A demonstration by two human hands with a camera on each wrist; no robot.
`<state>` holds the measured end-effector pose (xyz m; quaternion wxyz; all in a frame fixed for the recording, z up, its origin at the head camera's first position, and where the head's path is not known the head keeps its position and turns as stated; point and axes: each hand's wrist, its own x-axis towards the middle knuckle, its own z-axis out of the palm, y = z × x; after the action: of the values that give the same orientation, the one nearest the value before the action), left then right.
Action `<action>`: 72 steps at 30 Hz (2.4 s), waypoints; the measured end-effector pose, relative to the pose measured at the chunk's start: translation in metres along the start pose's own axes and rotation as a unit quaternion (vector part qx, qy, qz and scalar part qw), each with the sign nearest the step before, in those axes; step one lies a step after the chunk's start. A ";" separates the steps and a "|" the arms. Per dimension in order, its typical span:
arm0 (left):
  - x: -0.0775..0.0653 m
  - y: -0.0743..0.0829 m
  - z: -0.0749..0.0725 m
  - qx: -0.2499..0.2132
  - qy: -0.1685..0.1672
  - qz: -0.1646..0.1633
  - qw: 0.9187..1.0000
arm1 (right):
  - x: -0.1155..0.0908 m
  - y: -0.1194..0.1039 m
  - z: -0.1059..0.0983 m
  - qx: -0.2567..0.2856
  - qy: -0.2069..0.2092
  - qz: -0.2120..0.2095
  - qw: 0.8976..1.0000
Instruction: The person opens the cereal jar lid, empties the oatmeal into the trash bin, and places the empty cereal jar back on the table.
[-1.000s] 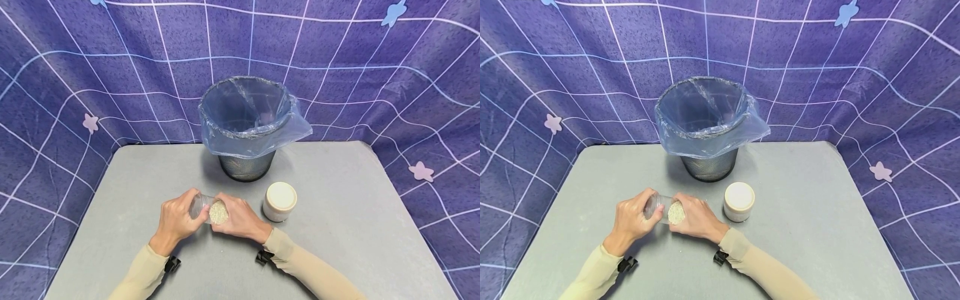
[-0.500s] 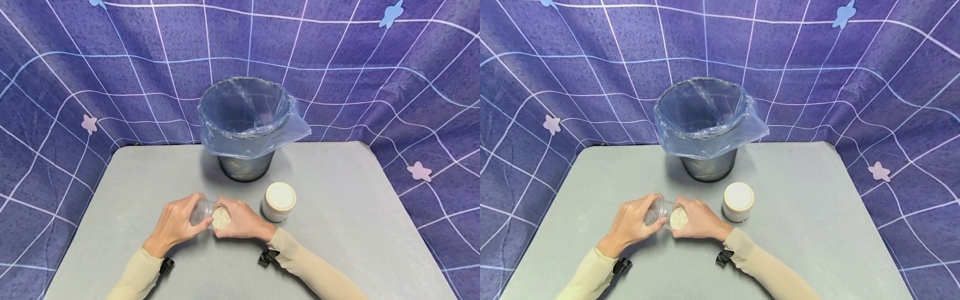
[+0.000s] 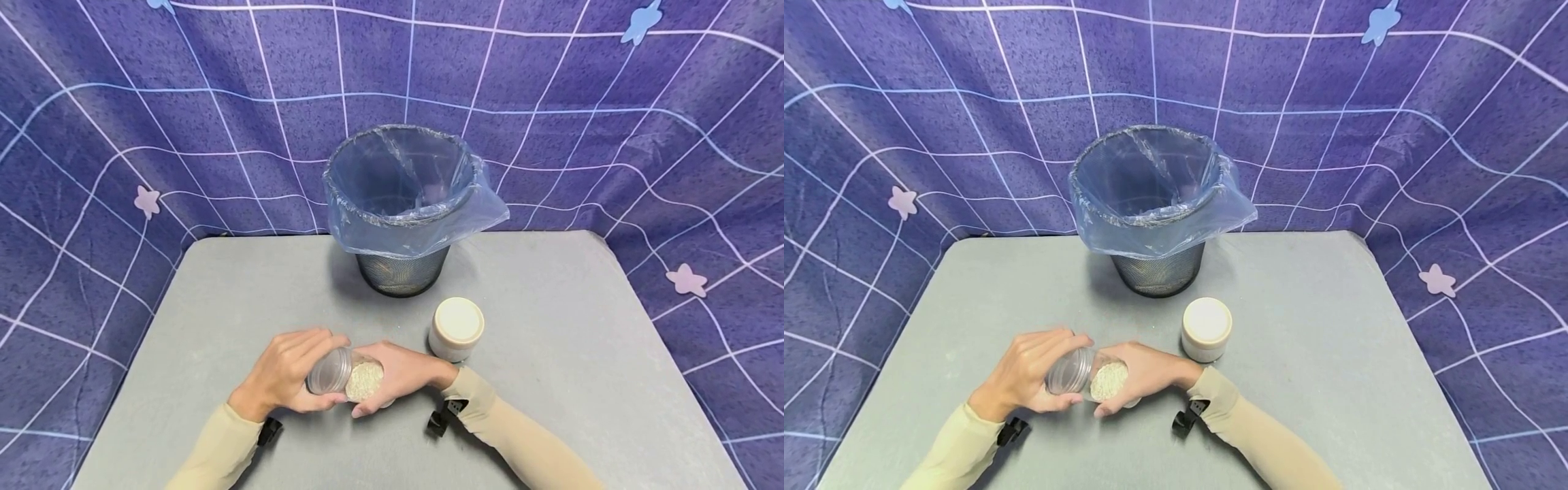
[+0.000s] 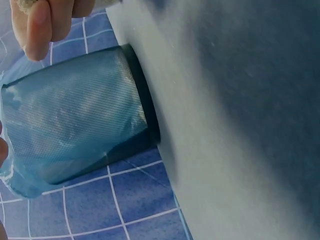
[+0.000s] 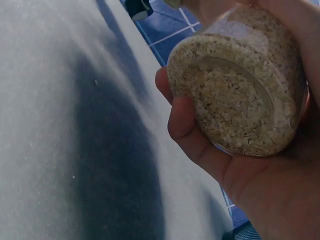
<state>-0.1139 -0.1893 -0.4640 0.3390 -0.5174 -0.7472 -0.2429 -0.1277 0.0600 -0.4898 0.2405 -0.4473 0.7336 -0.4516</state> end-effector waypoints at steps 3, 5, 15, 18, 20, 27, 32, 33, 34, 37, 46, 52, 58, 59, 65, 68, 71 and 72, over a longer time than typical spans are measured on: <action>0.002 0.003 0.001 0.006 0.007 0.000 1.000 | 0.001 -0.001 0.000 0.001 -0.009 -0.003 1.000; 0.003 0.004 0.001 0.010 0.008 -0.006 1.000 | 0.001 -0.001 0.001 0.005 -0.010 -0.004 1.000; 0.003 0.006 0.004 0.022 0.025 -0.015 0.999 | 0.003 0.001 0.005 0.002 0.000 -0.009 1.000; 0.004 0.006 0.004 0.026 0.030 -0.012 0.999 | 0.004 -0.001 0.005 -0.004 0.005 -0.011 1.000; 0.004 0.006 0.004 0.029 0.034 -0.009 0.999 | 0.004 -0.002 0.005 -0.011 0.008 -0.011 1.000; 0.003 0.006 0.005 0.041 0.047 -0.006 0.998 | 0.004 -0.004 0.006 -0.033 0.023 -0.003 0.999; 0.000 0.004 0.007 0.069 0.064 -0.055 0.994 | 0.005 -0.003 0.007 -0.074 0.082 -0.003 0.994; 0.000 0.004 0.007 0.076 0.066 -0.067 0.993 | 0.006 -0.003 0.008 -0.083 0.096 -0.003 0.992; -0.001 0.004 0.007 0.081 0.067 -0.075 0.992 | 0.006 -0.003 0.008 -0.092 0.107 -0.002 0.990; -0.002 0.004 0.008 0.091 0.065 -0.089 0.990 | 0.007 -0.003 0.009 -0.097 0.122 0.003 0.988; -0.002 0.007 0.007 0.094 0.037 -0.129 0.987 | 0.007 -0.004 0.008 -0.093 0.122 0.016 0.988; -0.003 0.009 0.002 0.068 -0.027 -0.196 0.978 | 0.005 -0.002 0.005 -0.075 0.124 0.033 0.989; -0.004 0.006 -0.004 0.051 -0.049 -0.152 0.986 | 0.000 -0.001 0.000 -0.037 0.088 0.037 0.995; -0.003 0.005 -0.004 0.050 -0.045 -0.136 0.988 | -0.001 -0.002 -0.001 -0.032 0.077 0.036 0.996; 0.003 0.006 -0.006 0.034 -0.005 -0.035 0.999 | -0.006 -0.005 -0.006 -0.010 -0.003 0.019 1.000; 0.007 0.008 -0.005 0.024 0.015 0.003 1.000 | -0.005 -0.006 -0.007 0.004 -0.038 0.009 0.999; 0.009 0.009 -0.003 0.017 0.029 0.022 0.999 | -0.004 -0.008 -0.008 0.013 -0.060 0.006 0.998; 0.009 0.010 -0.003 0.016 0.032 0.023 0.999 | -0.004 -0.009 -0.008 0.014 -0.063 0.006 0.998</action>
<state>-0.1060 -0.1826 -0.4551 0.3762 -0.5206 -0.7282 -0.2390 -0.1278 0.0654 -0.4787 0.2955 -0.4671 0.7130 -0.4315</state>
